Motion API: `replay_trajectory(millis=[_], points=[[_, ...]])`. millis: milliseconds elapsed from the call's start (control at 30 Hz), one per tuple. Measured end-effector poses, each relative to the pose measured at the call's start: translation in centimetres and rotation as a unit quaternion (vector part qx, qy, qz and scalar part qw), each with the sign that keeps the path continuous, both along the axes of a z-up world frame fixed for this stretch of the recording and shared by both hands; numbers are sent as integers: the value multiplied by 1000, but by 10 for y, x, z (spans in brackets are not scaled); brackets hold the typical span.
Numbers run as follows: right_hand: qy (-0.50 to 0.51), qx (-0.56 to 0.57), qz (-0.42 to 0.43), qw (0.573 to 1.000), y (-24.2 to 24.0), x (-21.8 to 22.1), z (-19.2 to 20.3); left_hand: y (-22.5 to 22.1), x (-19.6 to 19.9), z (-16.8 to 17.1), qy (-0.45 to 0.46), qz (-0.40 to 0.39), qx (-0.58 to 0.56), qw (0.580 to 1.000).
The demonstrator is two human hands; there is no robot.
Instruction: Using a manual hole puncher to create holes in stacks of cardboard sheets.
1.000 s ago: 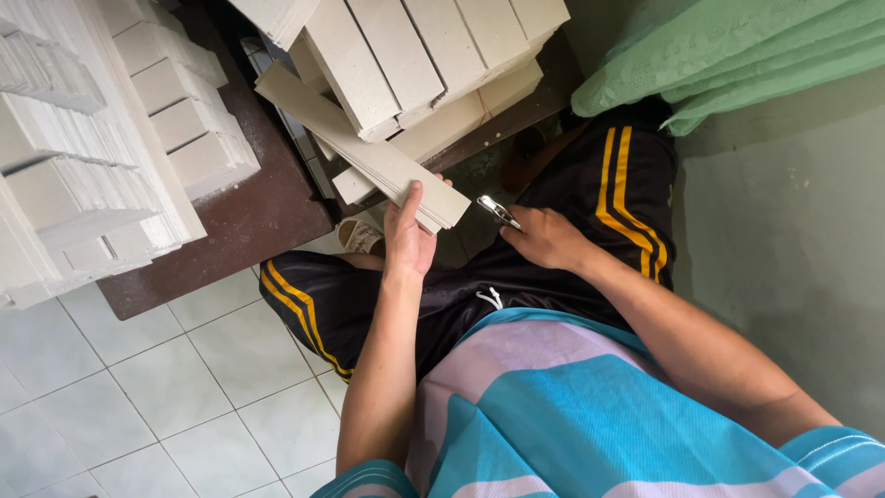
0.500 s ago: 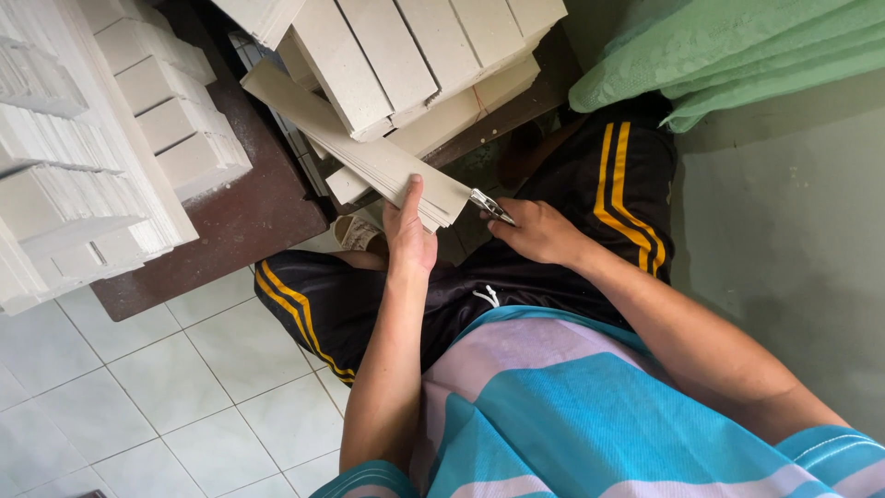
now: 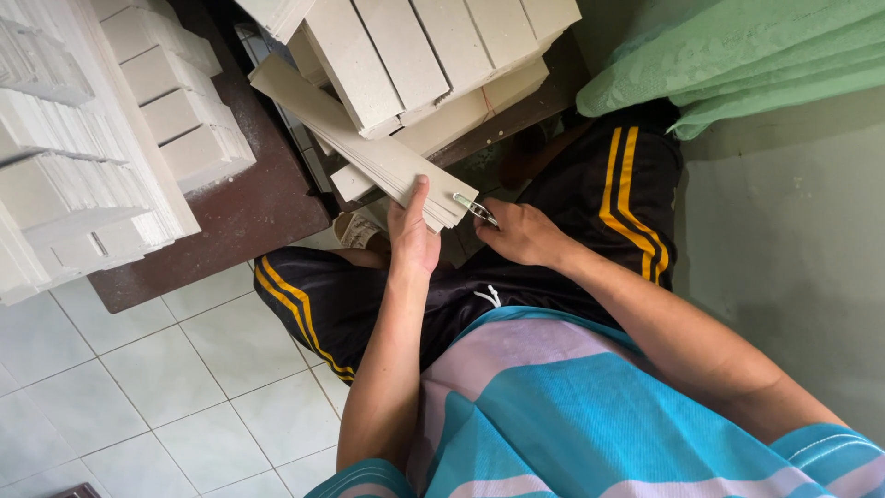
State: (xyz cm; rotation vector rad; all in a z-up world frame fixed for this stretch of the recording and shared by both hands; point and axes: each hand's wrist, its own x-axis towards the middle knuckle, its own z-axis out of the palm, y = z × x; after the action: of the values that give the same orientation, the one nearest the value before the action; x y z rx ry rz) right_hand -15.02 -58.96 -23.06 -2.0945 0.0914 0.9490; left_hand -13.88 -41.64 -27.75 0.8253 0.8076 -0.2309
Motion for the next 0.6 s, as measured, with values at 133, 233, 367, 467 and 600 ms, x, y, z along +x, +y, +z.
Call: replay_trajectory(millis=[133, 233, 367, 467, 600], points=[[27, 17, -35, 999, 3, 1, 11, -3, 1, 0, 0, 12, -12, 1000], [13, 16, -33, 999, 3, 1, 4, -1, 1, -11, -4, 19, -36, 999], [2, 7, -24, 1000, 3, 1, -10, 3, 0, -18, -5, 23, -61, 998], [0, -2, -27, 1000, 3, 0, -17, 2, 1, -11, -12, 19, -56, 998], [-19, -36, -23, 999, 2, -4, -32, -3, 0, 0, -21, 14, -37, 999]])
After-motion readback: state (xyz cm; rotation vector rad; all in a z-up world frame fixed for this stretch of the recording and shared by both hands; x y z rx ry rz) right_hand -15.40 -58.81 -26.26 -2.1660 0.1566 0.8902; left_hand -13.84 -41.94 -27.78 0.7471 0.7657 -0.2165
